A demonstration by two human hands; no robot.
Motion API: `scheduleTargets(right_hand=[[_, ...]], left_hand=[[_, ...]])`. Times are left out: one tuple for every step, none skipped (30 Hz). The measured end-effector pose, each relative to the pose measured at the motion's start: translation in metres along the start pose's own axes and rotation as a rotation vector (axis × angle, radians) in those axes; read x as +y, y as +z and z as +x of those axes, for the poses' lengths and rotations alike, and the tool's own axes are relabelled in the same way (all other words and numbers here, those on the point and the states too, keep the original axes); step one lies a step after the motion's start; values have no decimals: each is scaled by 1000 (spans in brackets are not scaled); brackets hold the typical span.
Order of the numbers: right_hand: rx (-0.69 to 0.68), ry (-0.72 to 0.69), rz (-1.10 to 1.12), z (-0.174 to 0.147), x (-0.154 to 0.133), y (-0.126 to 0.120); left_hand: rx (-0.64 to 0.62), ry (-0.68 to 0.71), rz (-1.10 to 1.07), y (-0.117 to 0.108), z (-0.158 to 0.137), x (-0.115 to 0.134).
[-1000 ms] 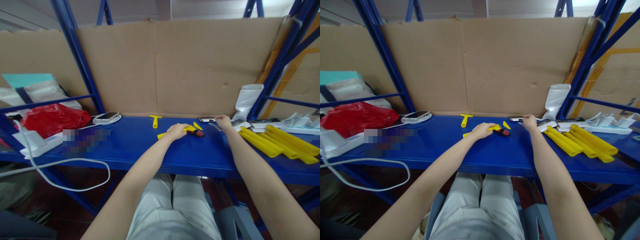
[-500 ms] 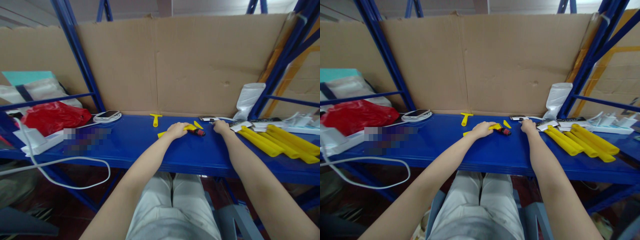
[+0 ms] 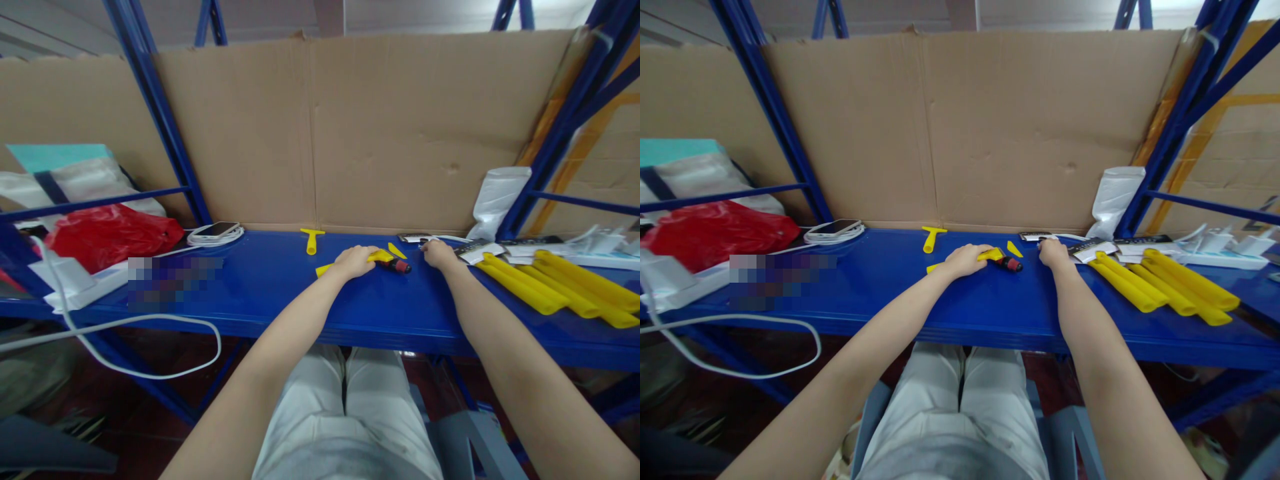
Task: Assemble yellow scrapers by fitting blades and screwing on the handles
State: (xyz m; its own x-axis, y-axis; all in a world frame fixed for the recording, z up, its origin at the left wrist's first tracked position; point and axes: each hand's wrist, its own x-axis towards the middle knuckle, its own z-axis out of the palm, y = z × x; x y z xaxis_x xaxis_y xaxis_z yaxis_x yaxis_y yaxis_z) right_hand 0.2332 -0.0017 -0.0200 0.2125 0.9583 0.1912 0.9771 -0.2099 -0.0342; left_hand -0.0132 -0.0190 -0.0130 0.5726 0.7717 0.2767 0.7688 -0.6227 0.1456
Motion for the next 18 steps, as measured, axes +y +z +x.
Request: scheduleTargets(right_hand=[[-2,-5,-8,0,0,0],[-4,-13,-18,1,-1,0],[-7,-20,-30,1,-1,0],[-6,-28,-42,2,-1,0],[-3,-37,-52,2,-1,1],[2,-46,-60,3,-1,2],[6,-54,-64,3,-1,2],[8,-60,-66,4,0,3],[10,-63,-64,5,0,4],[10,-65,-59,5,1,4],[7,-66,-51,6,1,5],[5,-67,-45,6,1,5],[2,-67,-40,7,1,5],[0,-65,-35,7,1,5],[0,-64,-32,7,1,5],[0,-63,-29,8,1,5],[2,-64,-28,8,1,5],[2,-67,-28,8,1,5]], left_hand=[[-5,-5,3,0,0,0],[-10,-10,6,0,0,0],[-14,-14,8,0,1,0],[-15,-15,8,0,1,0],[-14,-14,7,0,1,0],[-11,-11,4,0,1,0],[-8,-10,1,0,1,0],[-4,-8,-2,0,0,0],[0,-5,-5,0,0,0],[3,-1,-9,0,0,0],[6,1,-14,0,0,0],[8,3,-19,0,0,0],[8,3,-24,0,0,0],[8,1,-30,1,0,0],[8,-1,-36,1,0,-1],[9,-3,-43,1,0,-1],[11,-6,-50,1,0,-1],[12,-8,-58,1,0,-1]])
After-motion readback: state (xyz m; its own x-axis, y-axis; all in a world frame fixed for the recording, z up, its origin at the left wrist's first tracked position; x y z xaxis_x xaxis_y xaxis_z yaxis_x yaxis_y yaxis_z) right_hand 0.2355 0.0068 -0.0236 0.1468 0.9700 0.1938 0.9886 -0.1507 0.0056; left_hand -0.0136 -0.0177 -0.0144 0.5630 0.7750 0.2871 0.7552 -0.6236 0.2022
